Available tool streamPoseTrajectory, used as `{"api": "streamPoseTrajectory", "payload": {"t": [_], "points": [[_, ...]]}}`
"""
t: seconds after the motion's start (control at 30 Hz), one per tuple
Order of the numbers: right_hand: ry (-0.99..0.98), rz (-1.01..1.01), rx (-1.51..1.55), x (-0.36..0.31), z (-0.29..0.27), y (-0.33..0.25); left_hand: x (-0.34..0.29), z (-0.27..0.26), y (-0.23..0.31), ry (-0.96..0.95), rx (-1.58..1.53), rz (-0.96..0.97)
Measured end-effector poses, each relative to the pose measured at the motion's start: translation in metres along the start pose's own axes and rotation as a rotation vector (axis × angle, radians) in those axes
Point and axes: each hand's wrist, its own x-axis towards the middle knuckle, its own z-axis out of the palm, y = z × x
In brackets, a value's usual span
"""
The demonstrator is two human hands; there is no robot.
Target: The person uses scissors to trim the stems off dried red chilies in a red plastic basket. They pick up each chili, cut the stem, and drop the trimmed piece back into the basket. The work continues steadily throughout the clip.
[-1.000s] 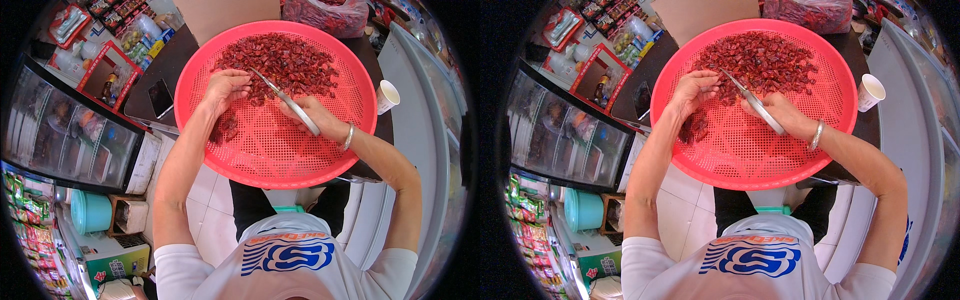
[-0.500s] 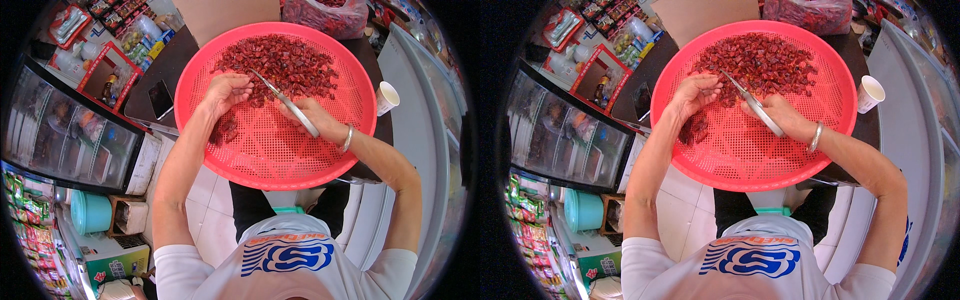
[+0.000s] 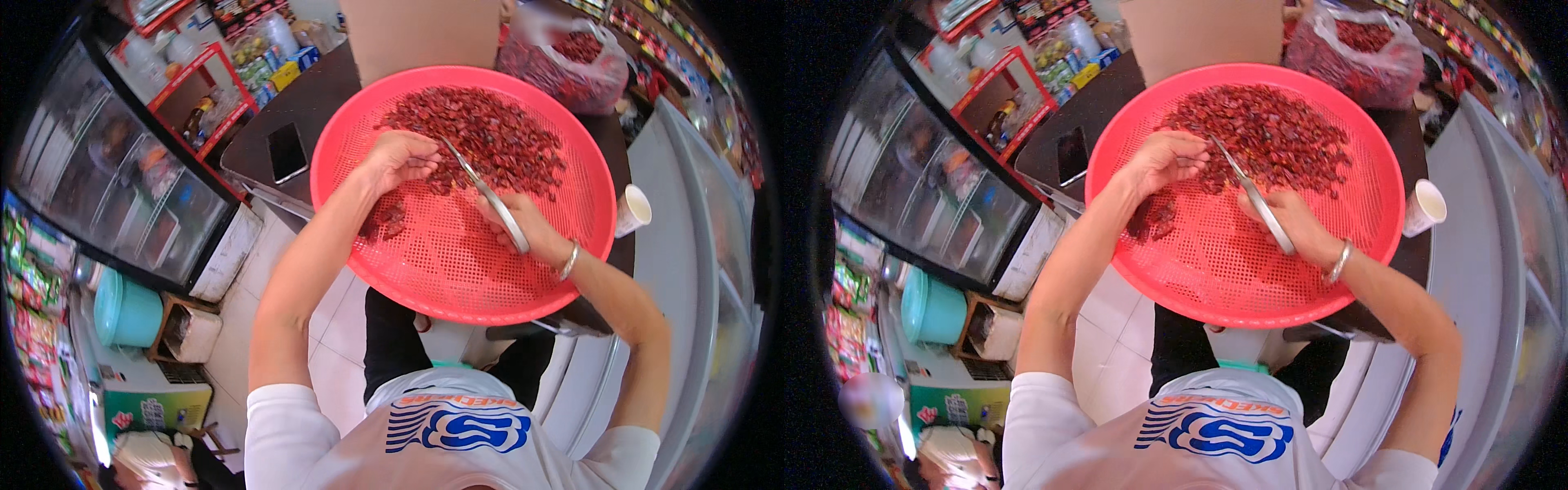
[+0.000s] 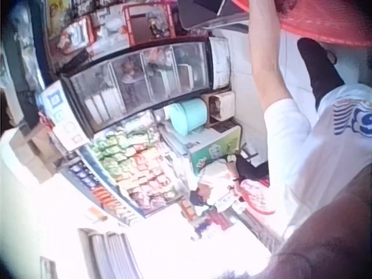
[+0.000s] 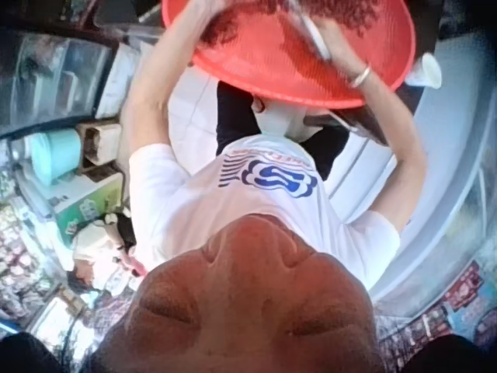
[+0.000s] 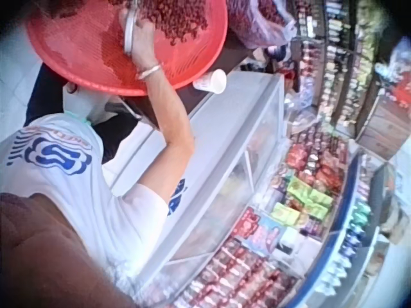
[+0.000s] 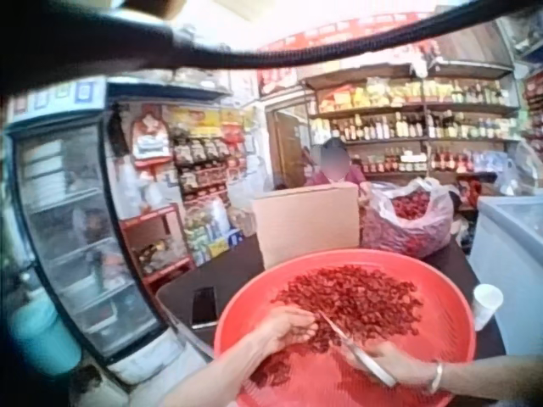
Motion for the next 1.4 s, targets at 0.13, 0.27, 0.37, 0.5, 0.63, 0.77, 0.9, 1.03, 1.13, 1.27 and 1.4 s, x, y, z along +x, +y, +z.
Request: {"api": "streamPoseTrajectory", "payload": {"t": [0.13, 0.27, 0.37, 0.5, 0.63, 0.77, 0.9, 1.03, 1.13, 1.27, 1.4], "points": [[-0.027, 0.051, -0.001, -0.006, -0.002, -0.009, -0.006, 0.007, 0.004, 0.014, 0.019, 0.021], [-0.025, 0.065, 0.046, -0.010, -0.002, -0.019, -0.007, 0.010, 0.010, 0.037, -0.017, 0.065], [-0.002, 0.024, 0.046, -0.007, -0.008, -0.025, -0.006, 0.014, 0.020, 0.023, -0.012, 0.072], [0.014, -0.045, 0.072, -0.002, -0.011, -0.043, 0.002, 0.022, 0.031, 0.091, -0.036, 0.131], [-0.001, -0.063, 0.070, 0.016, -0.023, -0.040, 0.015, 0.029, 0.032, 0.179, -0.063, 0.164], [0.010, -0.064, 0.024, 0.022, -0.023, -0.024, 0.025, 0.024, 0.017, 0.192, -0.063, 0.159], [-0.046, -0.009, 0.082, 0.027, -0.027, -0.009, 0.027, 0.017, 0.012, 0.164, -0.007, 0.128], [-0.057, 0.053, 0.039, 0.029, -0.027, -0.006, 0.028, 0.014, 0.008, 0.152, 0.025, 0.112], [-0.018, 0.049, 0.062, 0.028, -0.019, -0.005, 0.033, 0.011, 0.006, 0.154, 0.034, 0.119], [-0.003, 0.039, 0.090, 0.028, -0.015, -0.005, 0.030, 0.012, 0.009, 0.149, 0.078, 0.082], [0.002, 0.040, 0.117, 0.026, -0.011, -0.007, 0.031, 0.010, 0.009, 0.120, 0.066, 0.082]]}}
